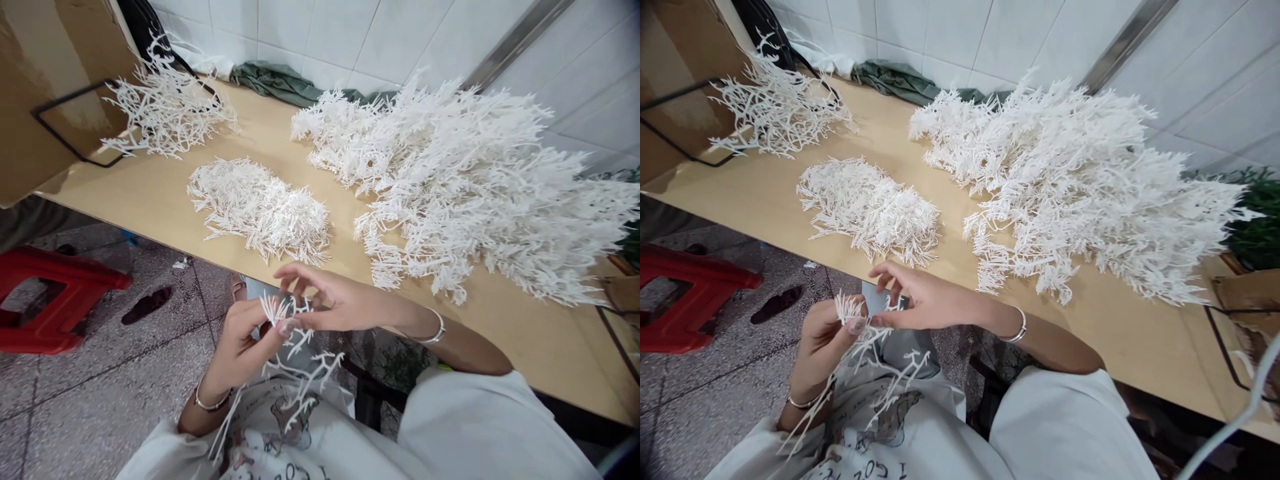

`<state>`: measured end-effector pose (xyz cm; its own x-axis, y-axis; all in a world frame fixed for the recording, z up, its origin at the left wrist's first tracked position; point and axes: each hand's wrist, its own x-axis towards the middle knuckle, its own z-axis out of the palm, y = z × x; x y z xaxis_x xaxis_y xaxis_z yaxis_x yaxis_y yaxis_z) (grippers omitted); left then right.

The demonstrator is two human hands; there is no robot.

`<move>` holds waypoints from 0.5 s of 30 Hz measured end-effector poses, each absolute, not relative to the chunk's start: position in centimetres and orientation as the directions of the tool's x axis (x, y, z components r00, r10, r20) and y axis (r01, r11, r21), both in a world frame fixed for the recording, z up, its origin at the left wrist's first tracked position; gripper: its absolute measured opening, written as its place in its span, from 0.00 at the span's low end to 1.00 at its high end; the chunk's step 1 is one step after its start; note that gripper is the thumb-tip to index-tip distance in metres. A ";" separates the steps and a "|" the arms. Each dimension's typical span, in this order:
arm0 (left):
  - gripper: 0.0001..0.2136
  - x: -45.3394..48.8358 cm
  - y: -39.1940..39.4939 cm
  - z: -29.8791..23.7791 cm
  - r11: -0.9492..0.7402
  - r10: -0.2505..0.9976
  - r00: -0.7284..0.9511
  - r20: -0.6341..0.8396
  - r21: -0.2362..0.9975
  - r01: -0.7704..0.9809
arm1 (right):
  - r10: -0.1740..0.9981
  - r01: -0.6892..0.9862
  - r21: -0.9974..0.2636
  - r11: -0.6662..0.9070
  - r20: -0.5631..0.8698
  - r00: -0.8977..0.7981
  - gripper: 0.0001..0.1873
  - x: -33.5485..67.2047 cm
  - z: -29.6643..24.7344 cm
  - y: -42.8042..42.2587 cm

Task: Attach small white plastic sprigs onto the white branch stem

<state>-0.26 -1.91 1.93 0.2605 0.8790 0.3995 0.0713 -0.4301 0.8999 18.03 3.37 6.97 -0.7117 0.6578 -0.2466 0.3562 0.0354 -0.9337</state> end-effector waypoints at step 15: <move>0.14 0.6 -0.9 1.1 -0.183 0.959 0.170 0.229 0.951 -0.250 | 0.637 0.345 -0.811 0.474 0.045 -0.770 0.04 17.5 8.7 2.0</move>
